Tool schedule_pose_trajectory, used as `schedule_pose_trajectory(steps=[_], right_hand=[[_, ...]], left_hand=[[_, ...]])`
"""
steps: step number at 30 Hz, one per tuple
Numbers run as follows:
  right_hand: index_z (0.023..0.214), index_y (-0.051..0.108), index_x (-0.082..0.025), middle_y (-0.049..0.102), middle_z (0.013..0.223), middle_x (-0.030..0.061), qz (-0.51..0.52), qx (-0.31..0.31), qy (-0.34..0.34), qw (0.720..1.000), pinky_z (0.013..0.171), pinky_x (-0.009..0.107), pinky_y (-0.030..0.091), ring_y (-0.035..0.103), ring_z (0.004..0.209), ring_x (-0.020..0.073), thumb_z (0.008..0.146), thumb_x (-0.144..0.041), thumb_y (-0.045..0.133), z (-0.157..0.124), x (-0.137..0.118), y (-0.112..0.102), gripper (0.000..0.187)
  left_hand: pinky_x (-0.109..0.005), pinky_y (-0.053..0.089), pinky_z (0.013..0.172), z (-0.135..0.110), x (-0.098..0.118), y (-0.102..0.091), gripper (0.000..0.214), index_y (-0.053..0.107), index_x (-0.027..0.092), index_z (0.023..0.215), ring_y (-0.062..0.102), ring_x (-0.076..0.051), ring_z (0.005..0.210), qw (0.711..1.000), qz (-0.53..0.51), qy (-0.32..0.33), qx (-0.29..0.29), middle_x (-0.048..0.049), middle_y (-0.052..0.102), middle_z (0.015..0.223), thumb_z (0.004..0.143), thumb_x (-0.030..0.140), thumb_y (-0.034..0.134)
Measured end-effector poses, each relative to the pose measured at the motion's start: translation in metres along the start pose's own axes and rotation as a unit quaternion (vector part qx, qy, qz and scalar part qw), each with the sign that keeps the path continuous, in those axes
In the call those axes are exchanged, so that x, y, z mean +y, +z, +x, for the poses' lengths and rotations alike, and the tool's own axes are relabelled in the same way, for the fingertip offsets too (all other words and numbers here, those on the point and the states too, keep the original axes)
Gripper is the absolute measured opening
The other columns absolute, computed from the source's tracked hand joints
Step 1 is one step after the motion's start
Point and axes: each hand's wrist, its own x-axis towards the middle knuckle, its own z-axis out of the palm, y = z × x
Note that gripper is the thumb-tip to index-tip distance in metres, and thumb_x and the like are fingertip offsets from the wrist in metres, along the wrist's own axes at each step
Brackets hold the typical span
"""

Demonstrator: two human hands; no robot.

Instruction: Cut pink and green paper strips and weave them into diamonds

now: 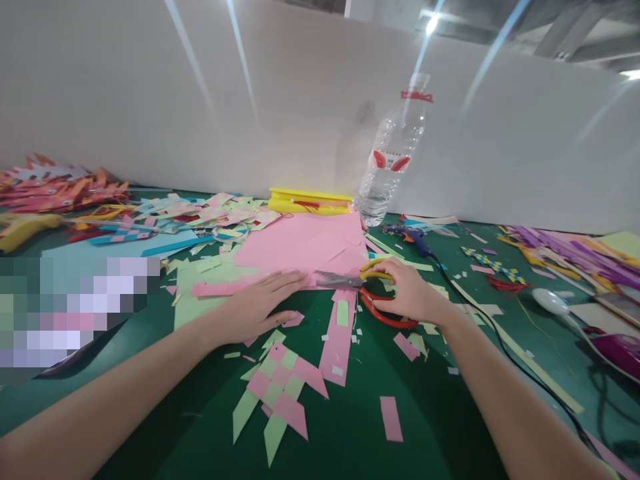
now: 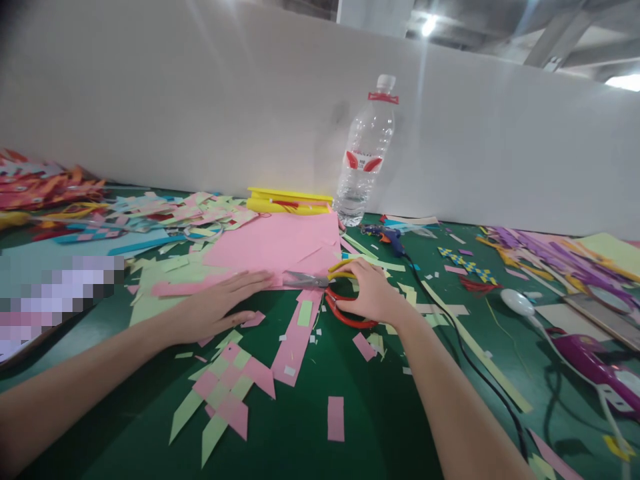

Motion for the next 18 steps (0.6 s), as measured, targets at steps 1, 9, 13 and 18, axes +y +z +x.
schedule_pose_trajectory(steps=[1, 9, 13, 18], right_hand=[[0.104, 0.057, -0.024, 0.057, 0.118, 0.0068, 0.005, -0.002, -0.001, 1.000, 0.097, 0.046, 0.038, 0.054, 0.109, 0.0247, 0.068, -0.035, 0.066, 0.000, 0.000, -0.001, 0.039], [0.106, 0.057, -0.025, 0.057, 0.118, 0.0063, 0.025, -0.020, -0.015, 0.999, 0.095, 0.044, 0.042, 0.055, 0.108, 0.0241, 0.068, -0.033, 0.067, -0.003, 0.008, -0.006, 0.040], [0.107, 0.058, -0.026, 0.057, 0.119, 0.0060, 0.040, -0.024, -0.018, 0.999, 0.094, 0.041, 0.045, 0.056, 0.108, 0.0239, 0.069, -0.033, 0.066, -0.005, 0.006, -0.012, 0.039], [0.108, 0.058, -0.026, 0.058, 0.116, 0.0059, 0.039, -0.045, -0.022, 0.998, 0.092, 0.043, 0.045, 0.056, 0.107, 0.0248, 0.067, -0.030, 0.067, -0.005, 0.004, -0.010, 0.043]], left_hand=[[-0.038, 0.025, 0.110, 0.000, -0.001, 0.000, 0.061, 0.017, 0.032, 0.145, 0.023, -0.022, 0.138, 1.000, 0.000, 0.000, -0.001, 0.0005, 0.024, 0.151, 0.091, 0.056, 0.033], [-0.039, 0.023, 0.110, 0.001, -0.003, 0.002, 0.060, 0.020, 0.032, 0.144, 0.022, -0.024, 0.138, 1.000, 0.001, -0.007, -0.008, 0.0009, 0.024, 0.152, 0.091, 0.057, 0.032], [-0.039, 0.021, 0.111, 0.001, 0.000, 0.000, 0.060, 0.020, 0.034, 0.144, 0.020, -0.023, 0.139, 0.999, -0.010, -0.021, -0.023, 0.0037, 0.024, 0.152, 0.091, 0.058, 0.032], [-0.039, 0.021, 0.111, 0.002, 0.002, -0.002, 0.059, 0.021, 0.035, 0.143, 0.020, -0.023, 0.138, 0.999, -0.016, -0.024, -0.030, 0.0046, 0.023, 0.152, 0.091, 0.059, 0.032]])
